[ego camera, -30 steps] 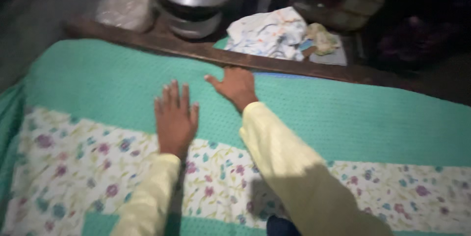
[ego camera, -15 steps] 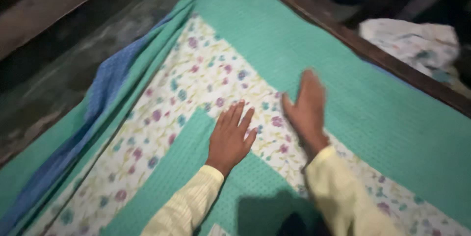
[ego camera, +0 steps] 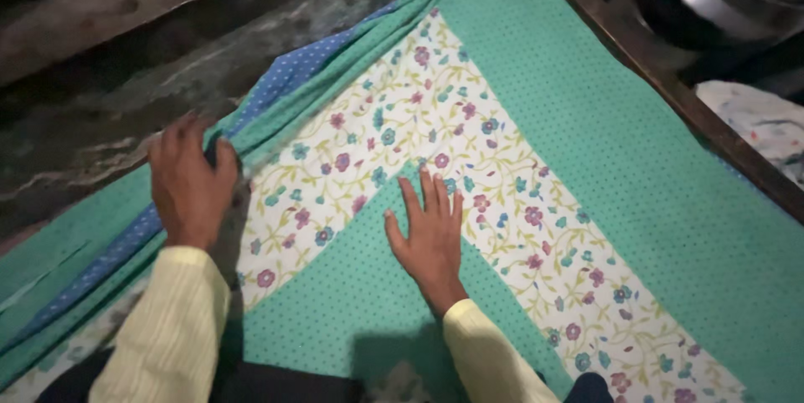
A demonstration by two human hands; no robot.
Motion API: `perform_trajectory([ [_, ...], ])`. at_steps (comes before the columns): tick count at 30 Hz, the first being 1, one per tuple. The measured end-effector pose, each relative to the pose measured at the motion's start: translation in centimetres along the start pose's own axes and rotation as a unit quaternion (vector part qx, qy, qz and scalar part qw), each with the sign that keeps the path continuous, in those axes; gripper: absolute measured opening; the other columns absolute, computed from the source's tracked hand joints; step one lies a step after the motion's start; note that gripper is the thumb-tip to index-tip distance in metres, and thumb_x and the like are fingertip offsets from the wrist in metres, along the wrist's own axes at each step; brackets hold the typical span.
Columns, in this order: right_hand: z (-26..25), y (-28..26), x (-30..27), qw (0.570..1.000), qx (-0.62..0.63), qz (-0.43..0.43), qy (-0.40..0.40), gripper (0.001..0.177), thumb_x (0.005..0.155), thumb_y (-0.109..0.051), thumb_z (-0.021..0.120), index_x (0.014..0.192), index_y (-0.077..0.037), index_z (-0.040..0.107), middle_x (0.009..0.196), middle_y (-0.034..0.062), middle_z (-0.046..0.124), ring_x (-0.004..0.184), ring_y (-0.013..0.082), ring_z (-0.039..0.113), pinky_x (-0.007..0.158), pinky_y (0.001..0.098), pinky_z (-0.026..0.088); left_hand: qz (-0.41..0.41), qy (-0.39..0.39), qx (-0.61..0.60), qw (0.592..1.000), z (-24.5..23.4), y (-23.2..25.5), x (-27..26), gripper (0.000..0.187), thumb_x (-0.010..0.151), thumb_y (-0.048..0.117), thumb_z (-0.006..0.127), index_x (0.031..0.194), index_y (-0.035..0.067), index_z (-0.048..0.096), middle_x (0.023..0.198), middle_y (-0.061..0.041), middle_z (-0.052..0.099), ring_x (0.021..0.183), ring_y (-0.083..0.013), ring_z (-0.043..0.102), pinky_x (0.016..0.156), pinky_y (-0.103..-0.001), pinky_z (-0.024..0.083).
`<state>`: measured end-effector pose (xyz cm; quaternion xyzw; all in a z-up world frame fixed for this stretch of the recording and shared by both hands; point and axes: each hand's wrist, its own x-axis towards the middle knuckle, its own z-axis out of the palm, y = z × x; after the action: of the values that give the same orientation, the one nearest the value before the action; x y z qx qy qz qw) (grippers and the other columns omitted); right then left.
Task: The person folds a large patterned blanket on a bed. They smooth the fabric, fold the edges inward, and repeatedly fold the blanket in half to create a compact stack.
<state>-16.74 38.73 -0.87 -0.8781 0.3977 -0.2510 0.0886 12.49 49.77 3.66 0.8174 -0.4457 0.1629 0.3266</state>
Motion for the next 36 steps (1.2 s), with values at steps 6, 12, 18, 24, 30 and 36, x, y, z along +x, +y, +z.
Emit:
perform_trajectory([
  [6, 0.1, -0.5, 0.0, 1.000, -0.014, 0.001, 0.010, 0.055, 0.094, -0.036, 0.063, 0.143, -0.012, 0.057, 0.157, 0.0167, 0.043, 0.147, 0.0374, 0.038, 0.122, 0.0599, 0.020, -0.151, -0.183, -0.027, 0.971, -0.1, -1.0, 3.4, 0.051, 0.092, 0.044, 0.072, 0.128, 0.009, 0.068, 0.113, -0.020, 0.072, 0.103, -0.0441, 0.066, 0.085, -0.054, 0.052],
  [12, 1.7, -3.5, 1.0, 0.994, -0.009, -0.088, -0.069, 0.067, 0.092, -0.036, 0.061, 0.154, -0.012, 0.047, 0.162, 0.0178, 0.038, 0.151, 0.0358, 0.033, 0.122, 0.0616, 0.016, -0.073, -0.172, -0.033, 0.982, 0.7, -1.2, 2.7, 0.041, 0.089, 0.043, 0.075, 0.110, 0.008, 0.078, 0.112, -0.022, 0.070, 0.108, -0.0434, 0.064, 0.087, -0.053, 0.051],
  [18, 6.1, -9.4, 4.8, 0.989, 0.034, -0.127, -0.063, 0.076, 0.095, -0.042, 0.058, 0.155, 0.001, 0.041, 0.165, 0.0220, 0.031, 0.154, 0.0387, 0.030, 0.123, 0.0616, 0.017, -0.031, -0.115, -0.047, 0.992, 0.3, -1.6, 3.3, 0.040, 0.094, 0.041, 0.073, 0.113, 0.006, 0.073, 0.109, -0.020, 0.073, 0.110, -0.0420, 0.063, 0.099, -0.057, 0.043],
  [24, 7.9, -11.5, 6.2, 0.983, 0.003, -0.172, -0.061, 0.056, 0.097, -0.041, 0.059, 0.137, -0.002, 0.053, 0.153, 0.0201, 0.047, 0.152, 0.0367, 0.038, 0.127, 0.0609, 0.023, -0.105, -0.226, -0.110, 0.962, -2.4, -0.4, 4.9, 0.065, 0.085, 0.053, 0.080, 0.129, 0.009, 0.063, 0.102, -0.023, 0.074, 0.096, -0.0424, 0.071, 0.082, -0.052, 0.053],
  [30, 6.9, -12.2, 6.8, 0.978, 0.072, -0.191, -0.055, 0.057, 0.098, -0.039, 0.060, 0.148, -0.012, 0.054, 0.143, 0.0187, 0.053, 0.142, 0.0344, 0.045, 0.126, 0.0604, 0.026, -0.015, -0.141, -0.062, 0.988, -3.7, -0.5, 5.2, 0.041, 0.085, 0.031, 0.077, 0.121, 0.011, 0.070, 0.109, -0.016, 0.072, 0.099, -0.0436, 0.067, 0.078, -0.054, 0.052],
  [36, 7.5, -12.5, 10.3, 0.976, 0.100, -0.178, -0.072, 0.067, 0.094, -0.049, 0.060, 0.146, -0.009, 0.052, 0.149, 0.0246, 0.048, 0.146, 0.0403, 0.039, 0.124, 0.0598, 0.020, -0.015, -0.029, -0.071, 0.997, -4.7, -0.2, 5.2, 0.017, 0.096, 0.021, 0.076, 0.109, 0.010, 0.074, 0.106, -0.012, 0.070, 0.099, -0.0387, 0.066, 0.081, -0.050, 0.051],
])
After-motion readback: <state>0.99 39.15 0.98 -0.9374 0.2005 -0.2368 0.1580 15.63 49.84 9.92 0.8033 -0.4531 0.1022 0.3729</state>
